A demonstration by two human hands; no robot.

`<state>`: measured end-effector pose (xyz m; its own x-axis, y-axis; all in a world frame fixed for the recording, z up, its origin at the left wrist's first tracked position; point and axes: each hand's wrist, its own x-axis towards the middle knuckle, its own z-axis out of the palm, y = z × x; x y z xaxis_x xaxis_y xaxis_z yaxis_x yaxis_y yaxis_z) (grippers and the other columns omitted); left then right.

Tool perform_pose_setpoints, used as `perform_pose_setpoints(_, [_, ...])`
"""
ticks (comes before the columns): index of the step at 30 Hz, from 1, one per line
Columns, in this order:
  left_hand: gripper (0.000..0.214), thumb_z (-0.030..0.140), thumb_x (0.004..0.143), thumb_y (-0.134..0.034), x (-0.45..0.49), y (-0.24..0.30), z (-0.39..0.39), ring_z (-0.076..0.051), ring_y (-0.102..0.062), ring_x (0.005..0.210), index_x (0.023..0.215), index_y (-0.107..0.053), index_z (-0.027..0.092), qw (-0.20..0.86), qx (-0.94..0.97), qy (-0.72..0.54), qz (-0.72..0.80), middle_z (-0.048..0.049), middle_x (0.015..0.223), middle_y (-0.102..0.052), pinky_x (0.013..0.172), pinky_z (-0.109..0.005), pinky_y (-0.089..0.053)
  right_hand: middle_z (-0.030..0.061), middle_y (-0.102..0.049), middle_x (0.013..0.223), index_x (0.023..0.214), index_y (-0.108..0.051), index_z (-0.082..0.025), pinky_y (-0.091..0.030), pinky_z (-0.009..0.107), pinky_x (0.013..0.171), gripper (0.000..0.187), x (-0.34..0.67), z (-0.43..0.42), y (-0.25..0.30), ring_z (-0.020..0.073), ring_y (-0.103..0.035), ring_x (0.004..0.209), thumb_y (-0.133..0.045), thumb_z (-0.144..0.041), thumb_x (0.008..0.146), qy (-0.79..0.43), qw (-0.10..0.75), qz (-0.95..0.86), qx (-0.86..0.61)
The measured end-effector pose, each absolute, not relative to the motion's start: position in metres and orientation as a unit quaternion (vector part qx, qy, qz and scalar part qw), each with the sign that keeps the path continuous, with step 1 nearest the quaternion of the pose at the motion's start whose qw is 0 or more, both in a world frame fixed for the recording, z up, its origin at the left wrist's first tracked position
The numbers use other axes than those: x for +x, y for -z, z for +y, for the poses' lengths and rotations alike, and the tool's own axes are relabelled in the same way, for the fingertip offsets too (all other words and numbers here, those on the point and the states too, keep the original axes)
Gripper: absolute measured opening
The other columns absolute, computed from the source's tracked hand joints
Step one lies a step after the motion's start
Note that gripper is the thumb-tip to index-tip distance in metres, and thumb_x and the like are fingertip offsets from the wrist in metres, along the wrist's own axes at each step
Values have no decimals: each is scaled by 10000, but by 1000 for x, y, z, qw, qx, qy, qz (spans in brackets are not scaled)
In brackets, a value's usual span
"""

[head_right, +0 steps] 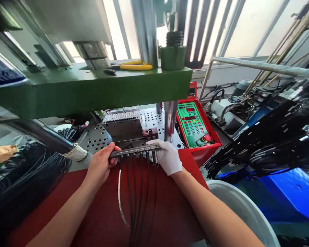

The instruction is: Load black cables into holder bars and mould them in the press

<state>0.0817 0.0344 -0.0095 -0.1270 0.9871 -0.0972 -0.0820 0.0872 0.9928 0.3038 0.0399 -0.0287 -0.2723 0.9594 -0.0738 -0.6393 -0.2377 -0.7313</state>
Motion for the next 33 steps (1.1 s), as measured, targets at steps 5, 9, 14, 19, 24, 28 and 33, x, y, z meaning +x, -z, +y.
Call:
perform_pose_setpoints(5, [377,420,900,-474,77,-5,11,-113,-418,546,657,-620,172,322,529,-515,593,5,581,-506,503,-216,-336,52,-592,574,823,-712,-136,-388,259,421,374,304,44,31,149,-493,471,-511,-451,794,-772,487,-288,-290])
perform_pose_setpoints(9, [385,391,924,-438,80,-17,1,-109,-404,531,659,-612,173,236,576,-490,610,23,550,-487,529,-235,-321,-23,-417,381,770,-693,-126,-232,203,293,479,301,45,29,92,-343,299,-471,-545,835,-789,466,-228,-329])
perform_pose_setpoints(14, [389,404,929,-432,80,-15,-1,-109,-389,522,668,-611,175,237,574,-493,609,27,561,-493,529,-246,-307,-53,-370,370,824,-679,-115,-157,181,274,461,302,45,34,69,-297,266,-470,-524,862,-792,461,-242,-319])
perform_pose_setpoints(19, [388,419,924,-422,79,-10,1,-124,-398,544,677,-603,181,253,580,-480,608,22,572,-476,544,-252,-309,-72,-350,366,801,-664,-131,-146,186,271,416,305,48,40,59,-250,257,-507,-512,854,-781,472,-259,-316])
perform_pose_setpoints(24, [371,427,906,-445,79,-9,2,-142,-438,594,668,-607,193,235,575,-479,621,20,602,-508,590,-251,-323,-83,-331,363,802,-666,-145,-166,185,289,415,307,47,36,55,-227,267,-517,-531,833,-769,475,-268,-333])
perform_pose_setpoints(28, [358,442,899,-448,82,-7,3,-145,-440,612,691,-611,200,260,572,-473,618,18,635,-528,591,-246,-325,-80,-339,367,798,-669,-150,-166,185,299,414,309,48,33,56,-232,278,-525,-537,823,-755,481,-277,-349])
perform_pose_setpoints(33, [373,483,868,-471,92,-3,4,-151,-423,577,673,-614,199,316,527,-485,622,10,596,-502,549,-240,-340,-81,-326,383,819,-681,-129,-134,185,298,463,316,44,16,47,-231,290,-538,-570,802,-685,504,-334,-407])
